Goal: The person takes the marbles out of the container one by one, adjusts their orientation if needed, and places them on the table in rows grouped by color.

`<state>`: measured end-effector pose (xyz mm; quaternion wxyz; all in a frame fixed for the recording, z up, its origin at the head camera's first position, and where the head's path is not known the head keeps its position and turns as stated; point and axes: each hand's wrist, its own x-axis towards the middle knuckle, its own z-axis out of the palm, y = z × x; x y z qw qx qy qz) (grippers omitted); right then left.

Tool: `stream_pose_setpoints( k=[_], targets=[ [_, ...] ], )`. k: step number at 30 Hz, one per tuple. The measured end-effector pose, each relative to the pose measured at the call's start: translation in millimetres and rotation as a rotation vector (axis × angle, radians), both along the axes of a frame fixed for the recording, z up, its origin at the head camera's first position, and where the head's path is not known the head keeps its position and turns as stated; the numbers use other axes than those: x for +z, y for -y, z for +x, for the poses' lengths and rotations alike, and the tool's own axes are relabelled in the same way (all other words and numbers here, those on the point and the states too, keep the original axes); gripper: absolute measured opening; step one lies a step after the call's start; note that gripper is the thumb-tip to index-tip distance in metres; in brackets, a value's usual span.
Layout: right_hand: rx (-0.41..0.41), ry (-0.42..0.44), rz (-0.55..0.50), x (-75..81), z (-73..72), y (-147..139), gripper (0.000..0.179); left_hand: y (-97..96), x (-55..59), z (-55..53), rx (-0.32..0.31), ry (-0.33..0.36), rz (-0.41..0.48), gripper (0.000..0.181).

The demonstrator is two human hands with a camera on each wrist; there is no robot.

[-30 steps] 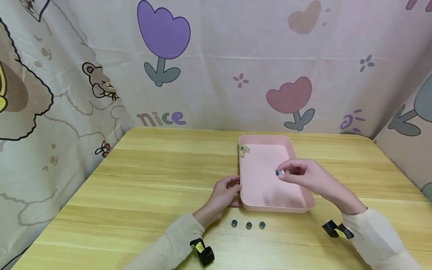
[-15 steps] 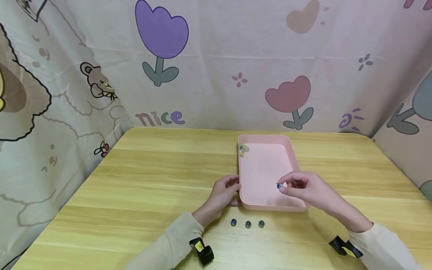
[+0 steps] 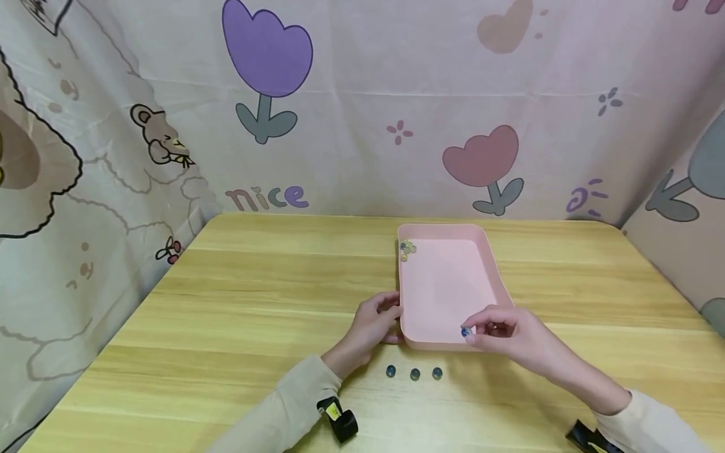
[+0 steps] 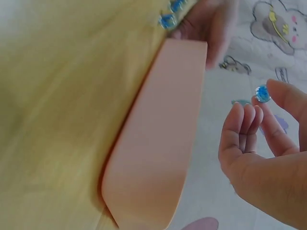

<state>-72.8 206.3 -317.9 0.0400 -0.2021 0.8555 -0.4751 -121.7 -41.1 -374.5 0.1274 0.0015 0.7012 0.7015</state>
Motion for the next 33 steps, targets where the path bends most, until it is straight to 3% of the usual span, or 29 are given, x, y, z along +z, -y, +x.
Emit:
stream_pose_setpoints(
  k=[6, 11, 17, 25, 33],
  targets=[
    [0.054, -0.002, 0.046, -5.8, 9.2, -1.1, 0.011, 1.4, 0.9, -0.6, 0.002, 0.002, -0.004, 0.040],
    [0.110, 0.022, 0.016, -15.4, 16.6, 0.7, 0.010, 2.9, 2.4, 0.1, 0.005, 0.004, -0.012, 0.040],
    [0.197, 0.134, -0.067, -29.6, 25.4, 6.0, 0.009, 5.5, -0.3, 1.5, -0.002, -0.001, 0.002, 0.040],
    [0.270, 0.245, -0.117, -42.4, 23.1, 6.3, 0.012, 3.9, 0.1, 1.8, -0.007, -0.005, 0.010, 0.040],
    [0.203, 0.341, -0.135, -48.4, 18.5, 7.8, 0.015, 1.5, 0.3, 1.3, -0.013, -0.006, 0.015, 0.040]
  ],
)
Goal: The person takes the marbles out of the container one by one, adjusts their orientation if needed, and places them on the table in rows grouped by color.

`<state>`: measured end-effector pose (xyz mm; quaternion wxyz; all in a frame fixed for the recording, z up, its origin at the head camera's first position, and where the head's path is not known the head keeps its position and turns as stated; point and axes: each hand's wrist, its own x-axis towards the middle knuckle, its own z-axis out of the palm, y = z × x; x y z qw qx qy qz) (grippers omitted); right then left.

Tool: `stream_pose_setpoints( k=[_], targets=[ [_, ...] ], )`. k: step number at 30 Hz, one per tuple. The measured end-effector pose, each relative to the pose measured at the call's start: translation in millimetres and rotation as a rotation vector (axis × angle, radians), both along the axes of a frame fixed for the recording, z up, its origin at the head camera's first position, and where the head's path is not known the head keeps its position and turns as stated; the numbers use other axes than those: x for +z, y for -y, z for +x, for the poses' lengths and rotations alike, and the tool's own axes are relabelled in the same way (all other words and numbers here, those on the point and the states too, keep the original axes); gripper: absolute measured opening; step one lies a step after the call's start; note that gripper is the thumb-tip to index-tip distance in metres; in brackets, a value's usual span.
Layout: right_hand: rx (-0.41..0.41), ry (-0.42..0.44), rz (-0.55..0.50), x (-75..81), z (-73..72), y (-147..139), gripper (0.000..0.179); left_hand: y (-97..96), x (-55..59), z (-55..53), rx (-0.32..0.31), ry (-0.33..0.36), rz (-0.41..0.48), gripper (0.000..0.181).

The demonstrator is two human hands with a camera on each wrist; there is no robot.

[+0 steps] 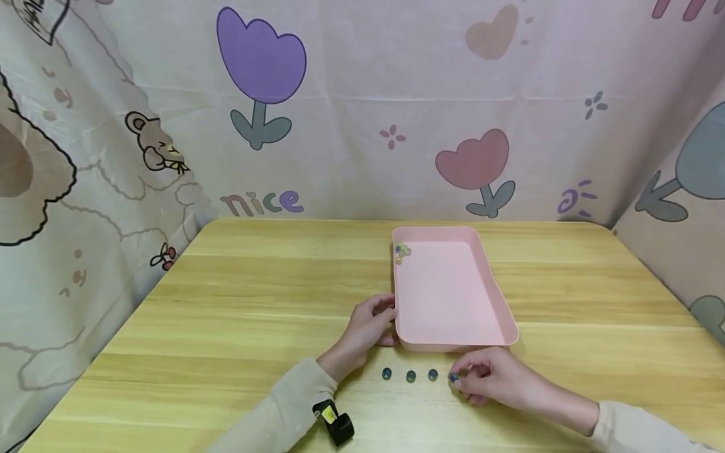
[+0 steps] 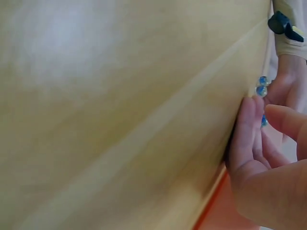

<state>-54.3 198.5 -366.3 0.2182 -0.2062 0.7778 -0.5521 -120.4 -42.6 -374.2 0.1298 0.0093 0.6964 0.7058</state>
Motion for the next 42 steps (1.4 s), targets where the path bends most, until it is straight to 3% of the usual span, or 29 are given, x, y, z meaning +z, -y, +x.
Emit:
stream_pose_setpoints(
  k=[42],
  targets=[
    [-0.033, 0.005, 0.017, -3.7, -1.8, 1.0, 0.013, -0.3, -0.3, -1.8, -0.006, 0.002, 0.007, 0.041]
  ],
)
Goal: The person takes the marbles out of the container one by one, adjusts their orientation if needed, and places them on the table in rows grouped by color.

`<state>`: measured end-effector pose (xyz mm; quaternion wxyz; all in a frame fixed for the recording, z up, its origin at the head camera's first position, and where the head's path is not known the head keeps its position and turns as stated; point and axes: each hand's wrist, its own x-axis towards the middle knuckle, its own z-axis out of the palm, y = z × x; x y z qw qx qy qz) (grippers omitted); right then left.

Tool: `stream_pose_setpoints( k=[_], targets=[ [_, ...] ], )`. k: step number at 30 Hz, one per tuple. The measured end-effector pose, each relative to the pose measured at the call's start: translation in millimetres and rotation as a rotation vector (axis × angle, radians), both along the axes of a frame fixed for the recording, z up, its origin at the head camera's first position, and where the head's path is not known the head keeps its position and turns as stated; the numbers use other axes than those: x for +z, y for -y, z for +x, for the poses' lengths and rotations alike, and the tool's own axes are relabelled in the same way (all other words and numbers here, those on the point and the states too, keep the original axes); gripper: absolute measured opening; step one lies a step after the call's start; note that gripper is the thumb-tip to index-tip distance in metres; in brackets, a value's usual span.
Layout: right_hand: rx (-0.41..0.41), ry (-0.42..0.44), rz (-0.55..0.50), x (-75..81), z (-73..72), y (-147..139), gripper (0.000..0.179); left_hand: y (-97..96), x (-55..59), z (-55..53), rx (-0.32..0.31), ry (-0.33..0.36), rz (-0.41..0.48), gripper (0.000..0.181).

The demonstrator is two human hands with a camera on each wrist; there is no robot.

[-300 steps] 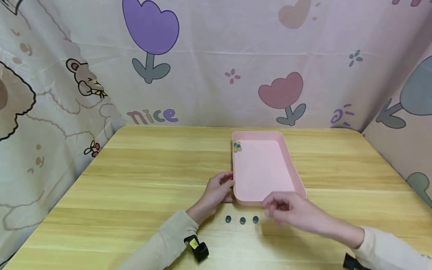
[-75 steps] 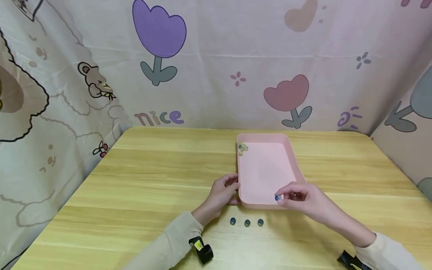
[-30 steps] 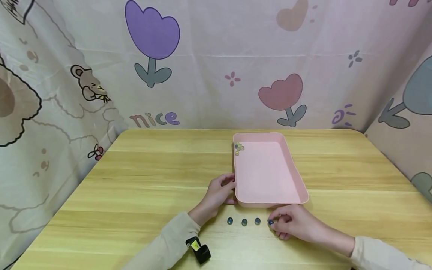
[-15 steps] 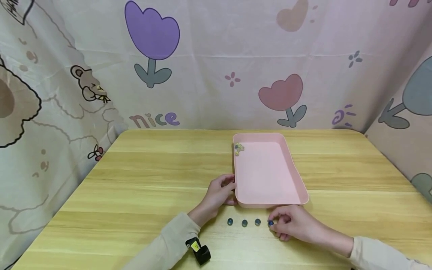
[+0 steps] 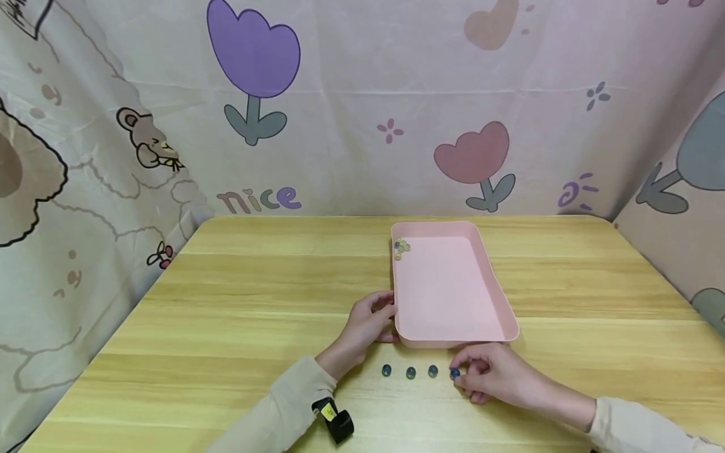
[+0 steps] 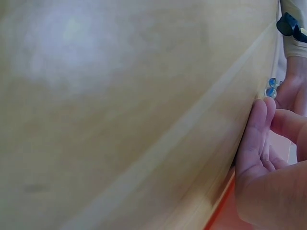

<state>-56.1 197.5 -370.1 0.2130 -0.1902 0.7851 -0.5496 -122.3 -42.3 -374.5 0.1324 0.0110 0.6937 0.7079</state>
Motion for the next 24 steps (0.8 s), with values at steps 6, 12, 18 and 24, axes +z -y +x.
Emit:
stream_pose_setpoints(
  k=[6, 12, 18, 24],
  targets=[
    [-0.008, 0.001, -0.008, -3.8, 4.1, -1.3, 0.016, 0.2, -3.6, 1.4, 0.002, 0.013, -0.011, 0.039],
    [-0.029, 0.007, -0.012, -3.7, 6.3, -2.7, 0.017, 0.3, -2.8, 2.9, -0.002, 0.004, 0.000, 0.041],
    [-0.033, 0.004, -0.017, -2.4, 8.1, -3.1, 0.016, 1.0, -1.5, 3.0, 0.002, 0.003, -0.004, 0.041],
    [-0.063, 0.002, 0.007, 0.9, 6.3, -2.3, 0.018, 0.1, 0.0, -0.2, 0.004, 0.006, -0.014, 0.040]
  ],
)
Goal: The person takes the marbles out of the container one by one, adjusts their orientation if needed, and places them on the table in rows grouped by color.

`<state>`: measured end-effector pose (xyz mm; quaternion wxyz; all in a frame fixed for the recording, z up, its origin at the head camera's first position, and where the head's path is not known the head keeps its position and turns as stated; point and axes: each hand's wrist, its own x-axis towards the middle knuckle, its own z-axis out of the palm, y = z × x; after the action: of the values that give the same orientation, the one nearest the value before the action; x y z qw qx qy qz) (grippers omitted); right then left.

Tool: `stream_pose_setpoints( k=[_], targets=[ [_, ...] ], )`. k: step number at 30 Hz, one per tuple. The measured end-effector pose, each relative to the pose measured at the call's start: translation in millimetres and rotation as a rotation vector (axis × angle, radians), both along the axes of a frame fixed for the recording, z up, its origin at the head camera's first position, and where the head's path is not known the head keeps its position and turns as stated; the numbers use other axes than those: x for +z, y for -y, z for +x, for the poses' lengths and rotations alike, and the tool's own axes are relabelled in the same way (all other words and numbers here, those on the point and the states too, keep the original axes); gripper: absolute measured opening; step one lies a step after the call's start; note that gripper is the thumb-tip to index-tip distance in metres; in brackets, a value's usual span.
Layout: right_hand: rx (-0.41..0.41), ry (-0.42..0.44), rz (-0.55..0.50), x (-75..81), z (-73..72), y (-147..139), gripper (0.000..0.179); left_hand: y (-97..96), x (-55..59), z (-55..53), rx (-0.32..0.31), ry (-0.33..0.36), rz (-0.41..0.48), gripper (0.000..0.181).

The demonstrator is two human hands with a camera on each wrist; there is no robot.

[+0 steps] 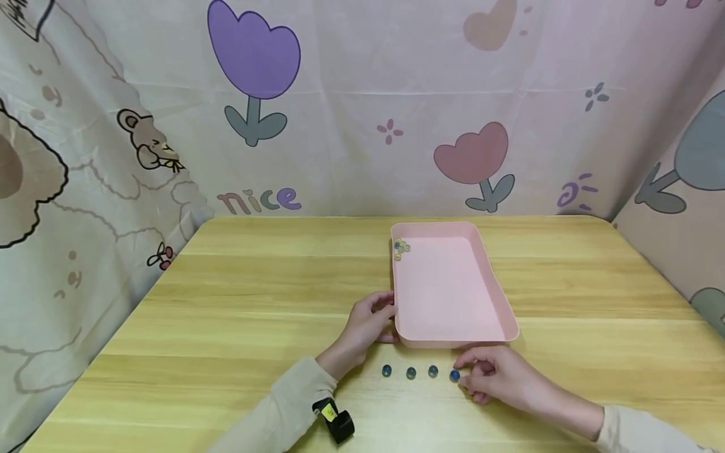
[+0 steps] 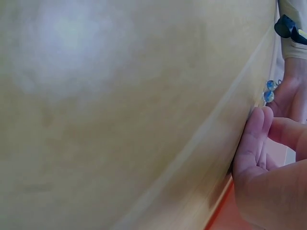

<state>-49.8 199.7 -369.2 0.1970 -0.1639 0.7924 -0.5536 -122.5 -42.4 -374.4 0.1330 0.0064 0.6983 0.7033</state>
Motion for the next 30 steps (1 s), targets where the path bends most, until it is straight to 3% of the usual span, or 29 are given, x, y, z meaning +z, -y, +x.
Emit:
stream_pose_setpoints(
  k=[13, 24, 30],
  targets=[
    [-0.031, 0.010, 0.067, 6.6, 6.3, 0.1, 0.036, 0.9, -2.8, -1.8, -0.004, -0.028, 0.022, 0.040],
    [-0.015, -0.101, 0.179, 10.2, 14.5, -3.5, 0.032, 0.3, -1.6, -4.0, -0.002, -0.018, -0.001, 0.040],
    [-0.038, -0.269, 0.229, 16.9, 14.1, -3.9, 0.021, 0.2, -2.5, -3.1, 0.002, -0.016, 0.005, 0.040]
  ],
)
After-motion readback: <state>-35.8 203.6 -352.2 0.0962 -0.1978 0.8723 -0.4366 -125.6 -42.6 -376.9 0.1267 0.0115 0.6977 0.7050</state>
